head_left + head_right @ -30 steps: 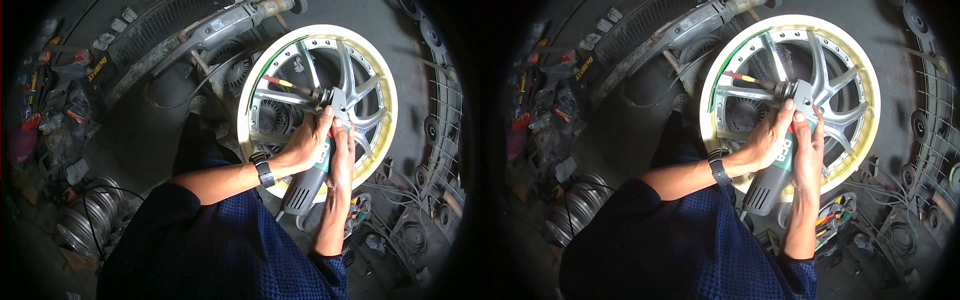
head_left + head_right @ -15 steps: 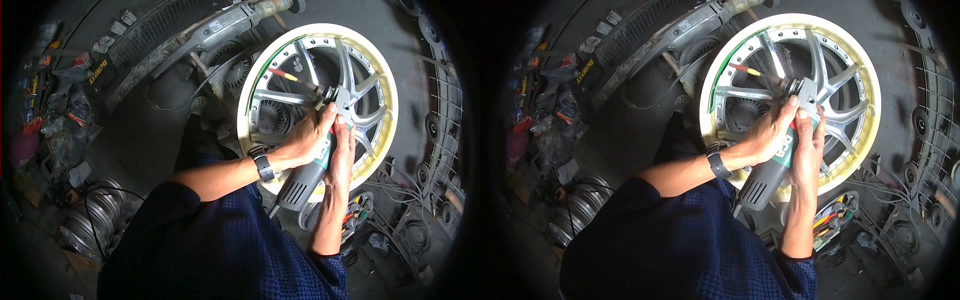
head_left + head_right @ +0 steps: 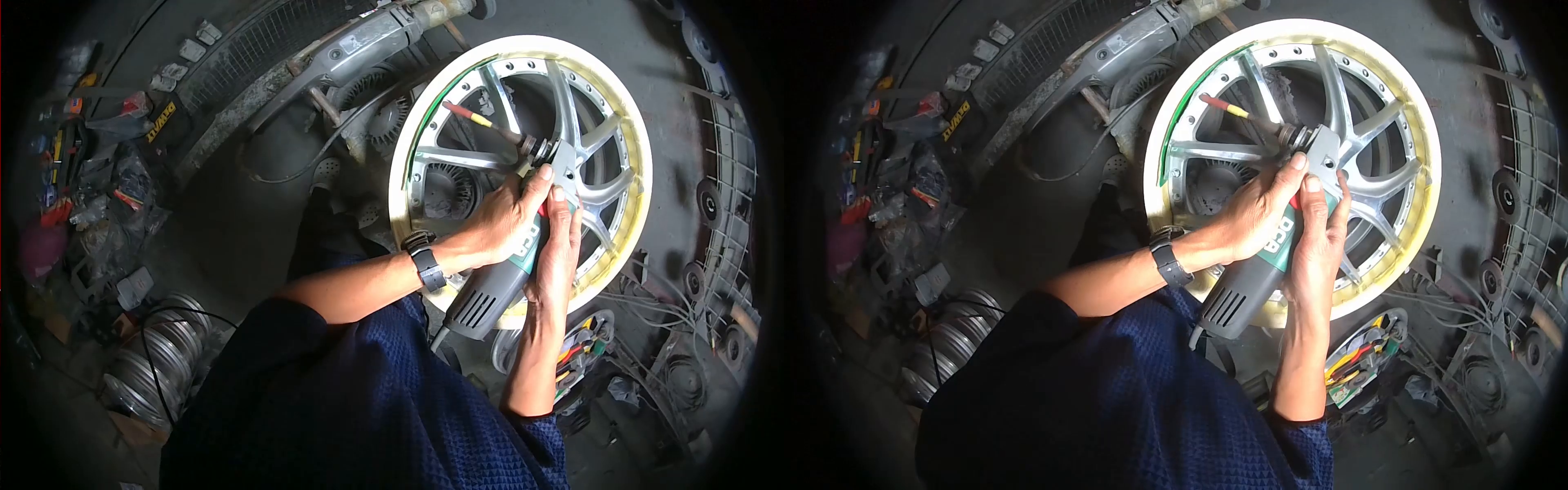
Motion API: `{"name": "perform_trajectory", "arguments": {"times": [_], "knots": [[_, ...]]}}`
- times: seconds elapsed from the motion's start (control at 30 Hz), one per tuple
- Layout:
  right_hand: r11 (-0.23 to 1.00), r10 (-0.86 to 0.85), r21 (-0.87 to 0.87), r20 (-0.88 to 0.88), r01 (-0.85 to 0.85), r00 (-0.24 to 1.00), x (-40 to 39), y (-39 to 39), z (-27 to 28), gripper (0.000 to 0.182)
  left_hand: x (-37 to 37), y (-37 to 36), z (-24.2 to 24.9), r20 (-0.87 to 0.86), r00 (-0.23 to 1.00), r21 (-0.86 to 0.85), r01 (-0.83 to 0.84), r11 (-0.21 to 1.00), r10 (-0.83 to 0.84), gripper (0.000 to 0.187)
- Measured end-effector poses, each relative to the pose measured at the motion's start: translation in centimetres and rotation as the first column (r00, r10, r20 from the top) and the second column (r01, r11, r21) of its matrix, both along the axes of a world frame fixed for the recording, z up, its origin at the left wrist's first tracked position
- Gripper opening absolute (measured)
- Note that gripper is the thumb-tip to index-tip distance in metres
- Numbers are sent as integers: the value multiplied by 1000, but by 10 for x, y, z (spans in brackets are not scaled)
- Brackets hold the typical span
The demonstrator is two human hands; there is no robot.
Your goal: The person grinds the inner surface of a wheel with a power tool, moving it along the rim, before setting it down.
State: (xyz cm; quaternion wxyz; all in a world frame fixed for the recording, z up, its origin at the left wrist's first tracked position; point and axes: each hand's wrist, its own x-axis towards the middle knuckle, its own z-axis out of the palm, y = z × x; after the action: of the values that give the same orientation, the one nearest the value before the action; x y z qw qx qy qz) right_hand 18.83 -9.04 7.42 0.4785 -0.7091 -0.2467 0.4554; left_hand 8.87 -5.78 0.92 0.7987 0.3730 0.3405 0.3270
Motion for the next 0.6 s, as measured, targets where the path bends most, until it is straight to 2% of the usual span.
{"name": "perform_trajectory", "arguments": {"times": [0.03,0.1,0.17,0.3,0.4,0.47,0.6], "knots": [[1000,-4,0,1,4,1000,-1,-1,1,59,-2,-1,3,-31,999,17,-22,1000,22,84],[999,35,13,38,-35,999,-1,-4,4,76,-1,-5,7,-58,998,37,-37,999,39,84],[999,54,2,38,-54,998,0,-8,6,76,0,-14,6,-109,993,-8,-34,999,32,83],[995,93,-25,52,-92,994,2,-14,9,75,1,-21,7,-74,997,-41,-21,999,18,83],[998,58,-18,41,-57,997,1,-14,8,74,5,-21,4,-97,992,-35,-80,996,76,78],[1000,14,-20,43,-13,999,-2,-11,8,74,6,-13,-3,-37,999,4,-24,1000,24,90],[999,-47,1,40,47,998,-9,-12,8,73,2,-8,-2,-15,1000,52,2,999,-2,92]]}}
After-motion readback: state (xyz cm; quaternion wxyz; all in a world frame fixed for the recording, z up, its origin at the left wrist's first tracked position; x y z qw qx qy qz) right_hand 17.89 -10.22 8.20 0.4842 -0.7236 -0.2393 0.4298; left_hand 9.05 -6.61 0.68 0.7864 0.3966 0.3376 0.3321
